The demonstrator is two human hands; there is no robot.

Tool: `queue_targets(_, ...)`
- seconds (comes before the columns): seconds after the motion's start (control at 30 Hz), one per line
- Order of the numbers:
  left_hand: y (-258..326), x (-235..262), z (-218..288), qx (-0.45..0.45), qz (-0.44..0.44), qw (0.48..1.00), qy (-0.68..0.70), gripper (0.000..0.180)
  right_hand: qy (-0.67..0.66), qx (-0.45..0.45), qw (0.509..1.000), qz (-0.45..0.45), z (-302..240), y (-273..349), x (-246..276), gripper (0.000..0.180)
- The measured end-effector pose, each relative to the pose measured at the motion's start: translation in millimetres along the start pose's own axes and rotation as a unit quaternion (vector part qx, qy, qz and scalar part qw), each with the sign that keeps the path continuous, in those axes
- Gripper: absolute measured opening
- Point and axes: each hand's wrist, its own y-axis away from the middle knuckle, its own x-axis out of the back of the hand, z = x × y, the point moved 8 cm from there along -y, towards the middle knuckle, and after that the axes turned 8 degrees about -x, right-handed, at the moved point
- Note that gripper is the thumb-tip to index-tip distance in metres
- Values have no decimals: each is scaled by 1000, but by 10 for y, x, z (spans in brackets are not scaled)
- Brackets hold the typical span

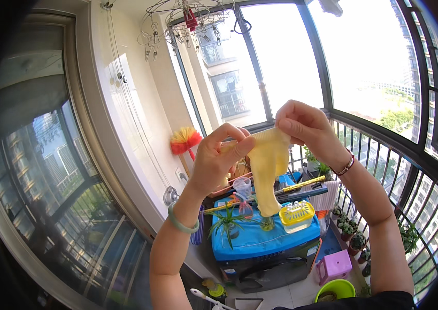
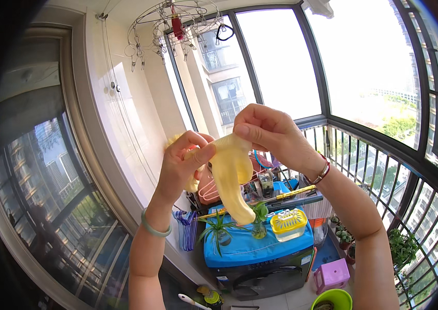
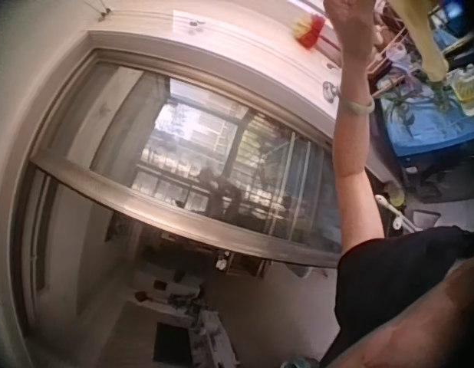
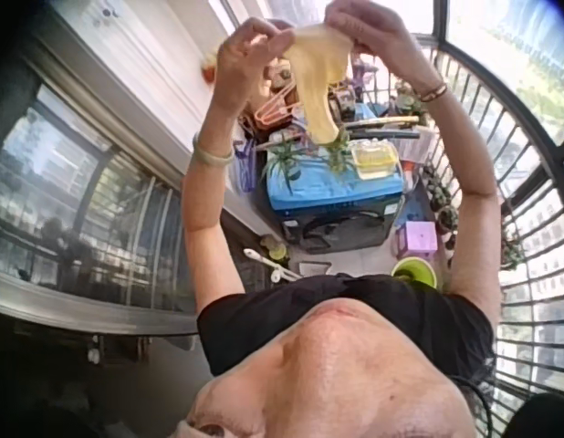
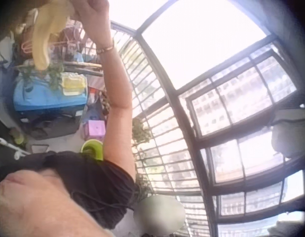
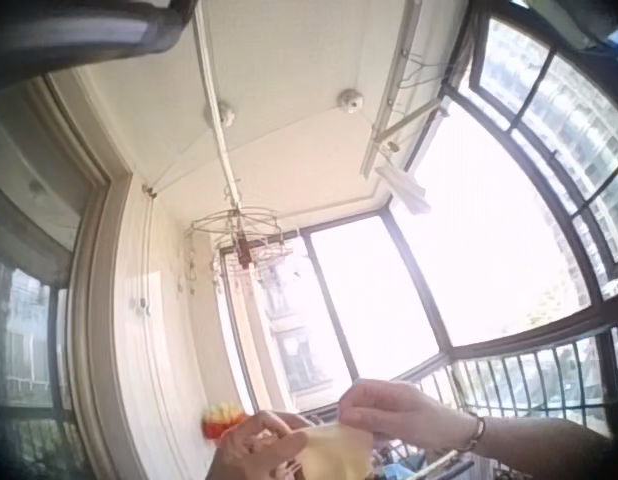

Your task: The person loads wet clothes from a green basin into a front-loading washing machine, closes the door, and starts the cycle. They then hang a pair of yellow socks and a pink shirt on a drying rack on the balcony.

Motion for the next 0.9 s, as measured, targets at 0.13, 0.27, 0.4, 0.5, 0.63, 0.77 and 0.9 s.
queue_targets(0.13,-289,308,-11,-39,-7,997,64,17,340,120,932,15,-31,-364,-134,16)
queue_targets(0.27,-581,550,-37,-54,-21,993,98,18,312,192,930,14,-100,-864,-84,21)
queue_targets(0.4,-701,766,81,-78,-78,983,145,20,21,107,989,-100,-182,-1182,-178,29)
queue_targets(0.5,-886,696,153,-88,-79,993,-6,35,-43,132,979,-151,-206,-1436,-66,26)
queue_targets(0.63,-1150,971,150,-43,-93,979,-174,33,97,117,985,-86,-130,-1680,31,21)
queue_targets(0.77,-1228,1052,259,-60,-57,986,-145,27,165,162,972,-44,-93,-1814,176,22)
queue_targets(0.9,-1305,1071,299,-51,-58,997,-28,20,113,179,975,-70,-89,-1901,210,24)
